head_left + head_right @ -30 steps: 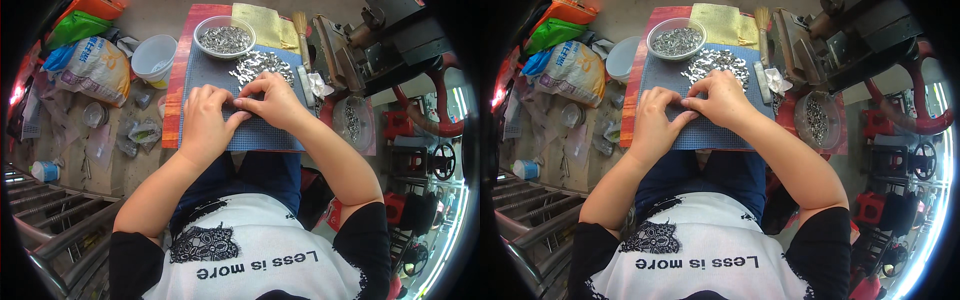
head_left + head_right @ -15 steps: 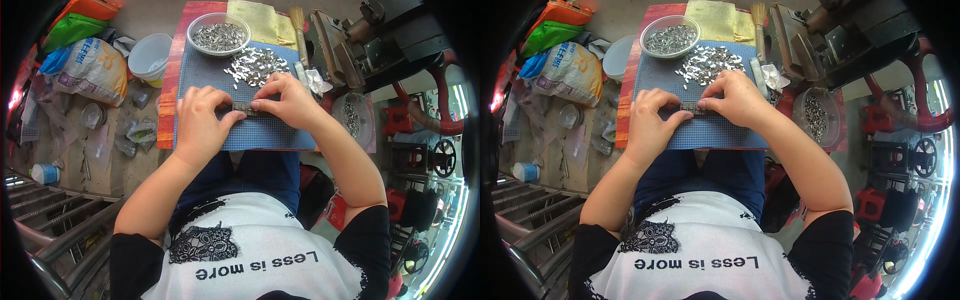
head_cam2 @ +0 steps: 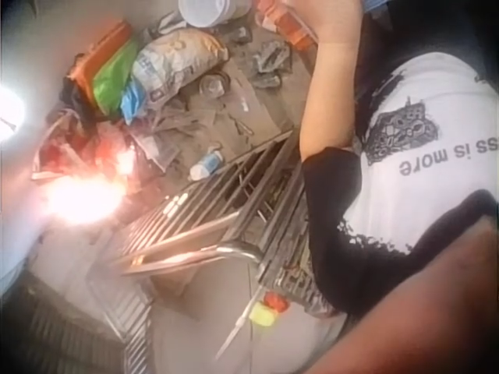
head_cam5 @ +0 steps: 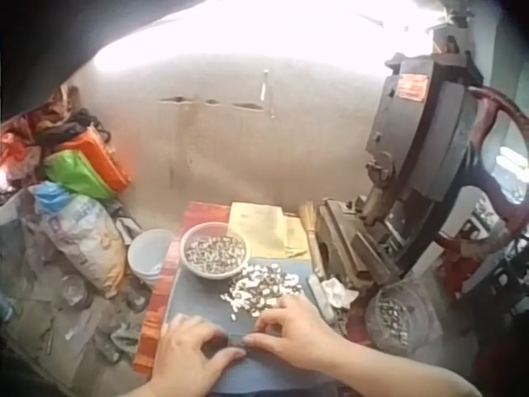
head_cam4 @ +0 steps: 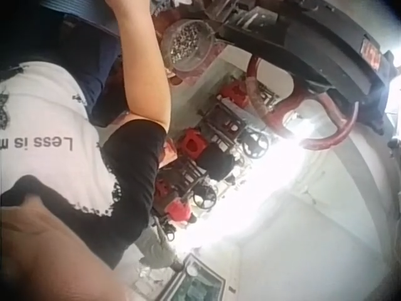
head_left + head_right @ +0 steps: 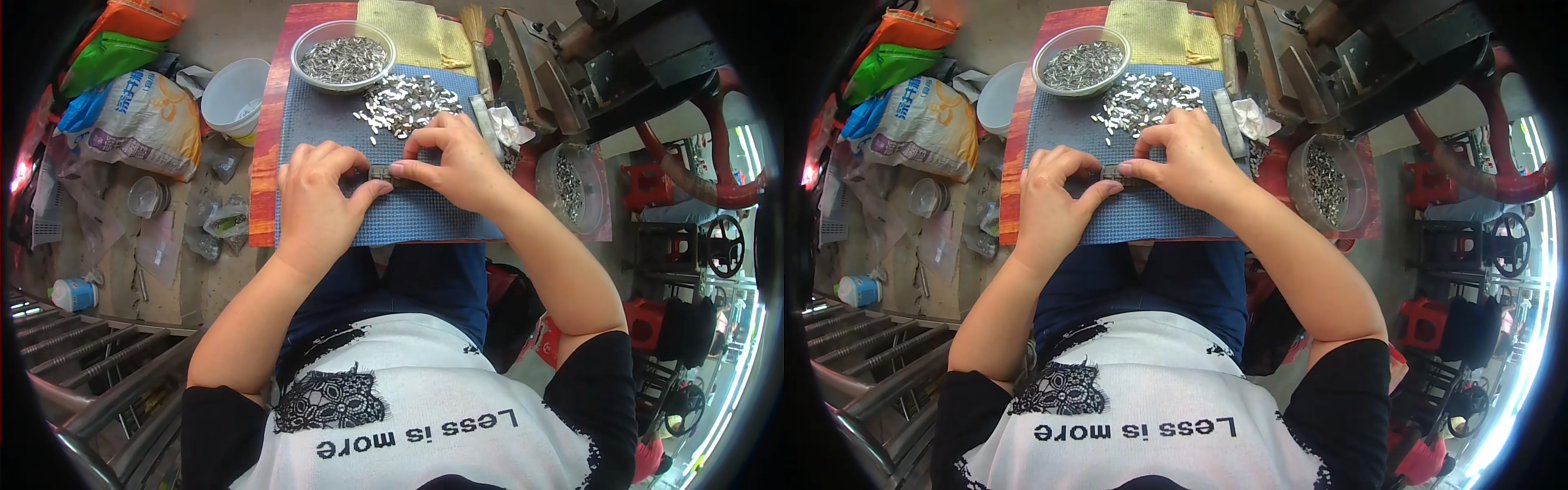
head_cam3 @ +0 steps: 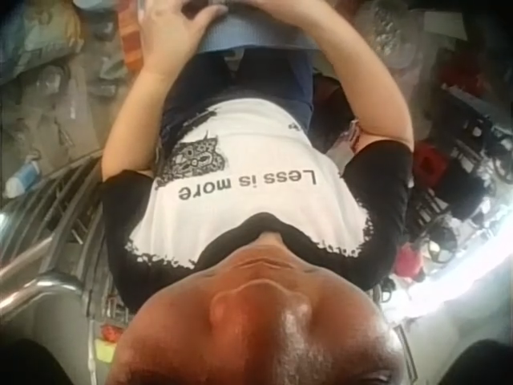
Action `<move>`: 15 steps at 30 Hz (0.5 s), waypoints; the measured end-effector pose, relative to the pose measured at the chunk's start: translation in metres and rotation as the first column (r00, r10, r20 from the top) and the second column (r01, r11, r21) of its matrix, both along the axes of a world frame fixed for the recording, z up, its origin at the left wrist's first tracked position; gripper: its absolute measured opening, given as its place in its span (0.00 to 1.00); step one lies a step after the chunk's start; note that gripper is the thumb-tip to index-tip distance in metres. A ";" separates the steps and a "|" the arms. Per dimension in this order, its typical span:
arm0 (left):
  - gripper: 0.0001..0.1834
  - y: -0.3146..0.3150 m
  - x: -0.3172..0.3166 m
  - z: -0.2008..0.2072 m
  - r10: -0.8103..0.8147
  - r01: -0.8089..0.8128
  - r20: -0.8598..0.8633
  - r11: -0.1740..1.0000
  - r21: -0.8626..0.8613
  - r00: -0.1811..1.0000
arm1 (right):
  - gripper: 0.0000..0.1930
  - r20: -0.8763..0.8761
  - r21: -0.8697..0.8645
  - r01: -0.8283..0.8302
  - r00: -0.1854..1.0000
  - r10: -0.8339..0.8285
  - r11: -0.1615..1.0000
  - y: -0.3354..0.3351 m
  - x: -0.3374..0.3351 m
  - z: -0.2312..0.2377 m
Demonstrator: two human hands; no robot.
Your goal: Assembling small metal components by placing them into a jig and using a manual press machine.
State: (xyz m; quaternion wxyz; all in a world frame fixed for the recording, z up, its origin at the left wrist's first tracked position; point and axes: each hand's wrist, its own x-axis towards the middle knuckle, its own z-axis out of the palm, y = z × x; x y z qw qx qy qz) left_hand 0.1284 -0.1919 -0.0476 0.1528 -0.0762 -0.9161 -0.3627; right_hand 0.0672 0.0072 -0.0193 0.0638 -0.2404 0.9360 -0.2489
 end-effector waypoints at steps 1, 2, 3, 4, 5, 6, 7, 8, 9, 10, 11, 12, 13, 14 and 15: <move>0.14 0.000 0.001 0.000 -0.003 0.003 0.000 1.000 0.001 1.000 | 0.15 -0.039 -0.004 -0.008 0.999 0.008 1.000 -0.002 0.000 -0.002; 0.14 0.000 0.001 0.000 0.002 -0.002 0.003 1.000 -0.006 1.000 | 0.15 -0.079 -0.011 -0.019 0.997 0.018 1.000 -0.004 -0.001 -0.004; 0.13 0.000 0.001 0.000 0.008 -0.008 0.005 1.000 -0.012 1.000 | 0.15 -0.079 -0.012 -0.019 0.997 0.018 1.000 -0.005 0.000 -0.002; 0.13 0.000 0.001 0.000 0.008 -0.008 0.004 1.000 -0.013 1.000 | 0.15 -0.046 -0.003 -0.012 0.999 0.012 1.000 -0.006 0.000 0.001; 0.13 0.001 0.002 0.001 0.005 -0.005 0.008 1.000 -0.009 1.000 | 0.14 -0.013 0.006 -0.006 1.000 0.006 1.000 -0.006 0.000 0.004; 0.13 0.001 0.002 0.001 0.003 -0.002 0.011 1.000 -0.005 1.000 | 0.14 -0.015 0.007 -0.007 1.000 0.007 1.000 -0.004 0.000 0.004; 0.13 0.001 0.002 0.002 0.003 -0.003 0.009 1.000 -0.004 1.000 | 0.14 -0.002 -0.014 0.000 1.000 0.000 1.000 0.001 0.000 0.003; 0.13 0.001 0.002 0.002 0.004 -0.004 0.013 1.000 -0.010 1.000 | 0.13 0.014 -0.035 0.006 1.000 -0.005 0.999 0.005 -0.001 0.003; 0.13 0.001 0.002 0.002 0.005 -0.005 0.016 1.000 -0.016 1.000 | 0.13 0.013 -0.033 0.004 1.000 -0.003 0.999 0.008 -0.001 0.004; 0.13 0.001 0.002 0.002 0.006 -0.006 0.016 1.000 -0.015 1.000 | 0.12 0.046 -0.039 0.012 0.999 -0.010 0.999 0.011 -0.002 0.004; 0.13 0.001 0.002 0.001 0.006 -0.006 0.015 1.000 -0.014 1.000 | 0.11 0.079 -0.043 0.023 0.997 -0.020 0.999 0.014 -0.002 0.005; 0.13 0.001 0.002 0.001 0.006 -0.005 0.014 1.000 -0.013 1.000 | 0.11 0.078 -0.041 0.027 0.997 -0.023 0.999 0.016 -0.003 0.005; 0.13 0.000 0.002 0.000 0.002 -0.002 0.014 1.000 -0.011 1.000 | 0.11 0.081 -0.037 0.030 0.996 -0.027 0.999 0.019 -0.003 0.004; 0.13 0.000 0.001 -0.001 -0.004 0.004 0.016 1.000 -0.007 1.000 | 0.10 0.082 -0.034 0.034 0.996 -0.031 0.999 0.021 -0.004 0.004; 0.13 -0.001 0.001 -0.001 -0.010 0.010 0.018 1.000 -0.003 1.000 | 0.10 0.081 -0.032 0.038 0.996 -0.035 0.999 0.023 -0.004 0.005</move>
